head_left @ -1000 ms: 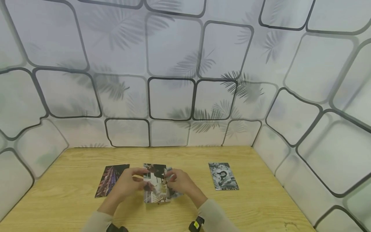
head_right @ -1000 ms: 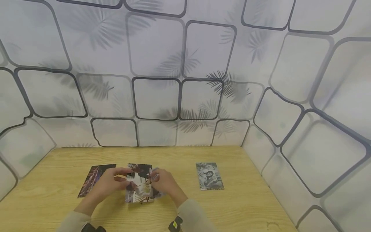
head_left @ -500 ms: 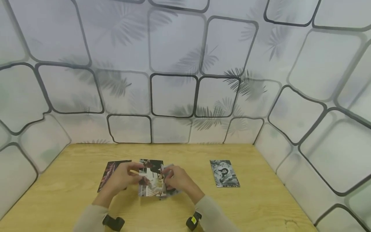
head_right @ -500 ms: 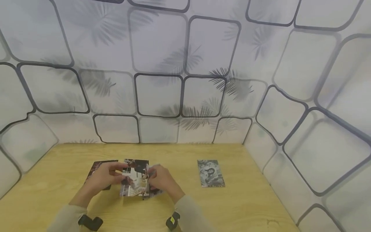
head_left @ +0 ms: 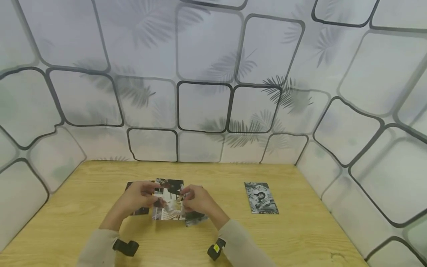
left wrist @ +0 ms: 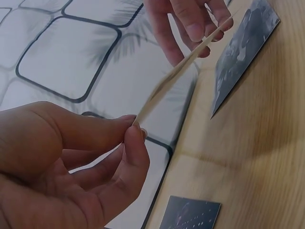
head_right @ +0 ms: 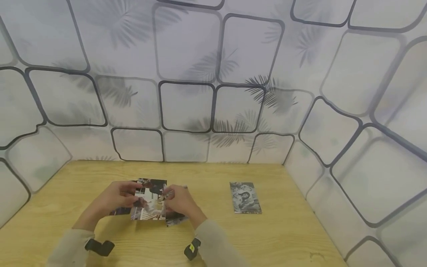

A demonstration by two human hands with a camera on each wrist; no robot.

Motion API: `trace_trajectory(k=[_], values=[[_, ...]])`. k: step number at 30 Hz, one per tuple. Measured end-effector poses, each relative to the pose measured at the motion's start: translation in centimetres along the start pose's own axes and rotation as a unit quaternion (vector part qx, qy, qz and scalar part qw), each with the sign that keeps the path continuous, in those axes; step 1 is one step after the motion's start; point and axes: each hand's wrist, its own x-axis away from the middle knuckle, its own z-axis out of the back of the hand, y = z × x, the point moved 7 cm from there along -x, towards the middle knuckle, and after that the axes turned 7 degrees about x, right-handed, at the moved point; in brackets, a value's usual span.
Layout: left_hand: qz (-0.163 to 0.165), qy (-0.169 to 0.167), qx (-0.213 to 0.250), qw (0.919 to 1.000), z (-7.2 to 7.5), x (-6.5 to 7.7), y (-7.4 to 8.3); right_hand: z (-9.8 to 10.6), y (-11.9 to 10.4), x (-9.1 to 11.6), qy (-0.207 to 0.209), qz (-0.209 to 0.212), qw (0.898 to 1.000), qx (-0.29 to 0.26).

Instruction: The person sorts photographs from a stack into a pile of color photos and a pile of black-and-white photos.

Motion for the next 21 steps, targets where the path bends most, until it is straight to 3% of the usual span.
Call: trace_trajectory(k=[11,17,21], values=[[0.008,0.072,-0.045,0.9964,2.8,0.1,-0.9,-1.5,-1.4,-1.7,0.019,0.005,1.0,0.019],[0.003,0.084,-0.079,0.9933,4.4,0.6,-1.3,-2.6,-2.6,-2.6,0.03,0.008,0.999,0.018],[0.017,0.092,-0.079,0.9925,5.2,0.7,-2.0,-3.7,-3.3,-3.3,0.033,0.019,0.999,0.008]])
